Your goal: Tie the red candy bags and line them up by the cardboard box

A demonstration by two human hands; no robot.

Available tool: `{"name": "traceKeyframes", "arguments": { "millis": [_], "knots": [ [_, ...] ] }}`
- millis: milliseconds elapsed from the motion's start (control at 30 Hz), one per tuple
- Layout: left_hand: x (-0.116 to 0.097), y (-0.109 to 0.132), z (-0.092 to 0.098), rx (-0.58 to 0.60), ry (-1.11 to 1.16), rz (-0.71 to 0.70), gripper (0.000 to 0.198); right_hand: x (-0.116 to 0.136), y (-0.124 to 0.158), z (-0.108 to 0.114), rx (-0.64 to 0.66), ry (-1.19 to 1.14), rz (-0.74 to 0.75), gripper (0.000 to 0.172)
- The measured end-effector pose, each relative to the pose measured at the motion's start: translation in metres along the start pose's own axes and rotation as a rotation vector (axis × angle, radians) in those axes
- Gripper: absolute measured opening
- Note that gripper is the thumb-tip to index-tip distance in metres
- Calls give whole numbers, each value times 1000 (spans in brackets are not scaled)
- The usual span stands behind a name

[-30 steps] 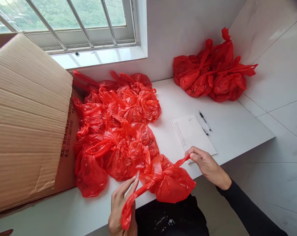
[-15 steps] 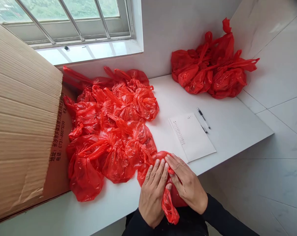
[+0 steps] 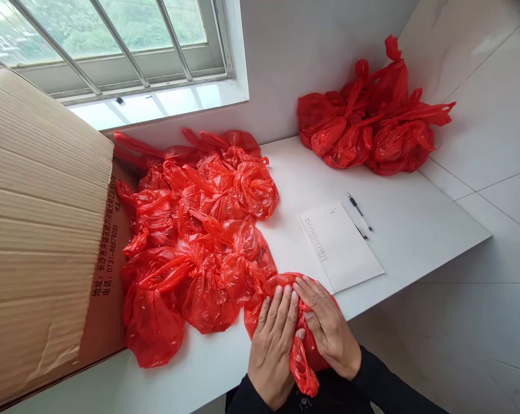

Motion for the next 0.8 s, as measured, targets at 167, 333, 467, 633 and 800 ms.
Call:
{"name": "traceKeyframes", "arguments": {
  "millis": [167, 333, 467, 633, 800],
  "knots": [
    [-11, -12, 33, -104, 219, 52, 47, 1, 16, 39, -114, -504, -424, 38],
    [-31, -57, 80, -185, 515, 38, 51, 8, 19, 79, -239, -1026, -596, 40],
    [-37, -95, 106, -272, 638, 114, 47, 15, 0, 105, -330, -1146, -510, 39],
    [-6, -136, 106, -331, 668, 171, 52, 20, -47, 108, -389, -1047, -424, 36],
    [49, -154, 110, -348, 542, 197, 41, 17, -89, 78, -265, -754, -292, 38]
  ]
}}
Point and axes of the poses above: each hand's wrist, its own y-axis away from the middle knuckle, its own z-axis out of the back of the hand, x = y × z, the point moved 5 cm from there along -y, towards the middle knuckle, and after that the axes turned 11 degrees about y, right-handed, at the moved point
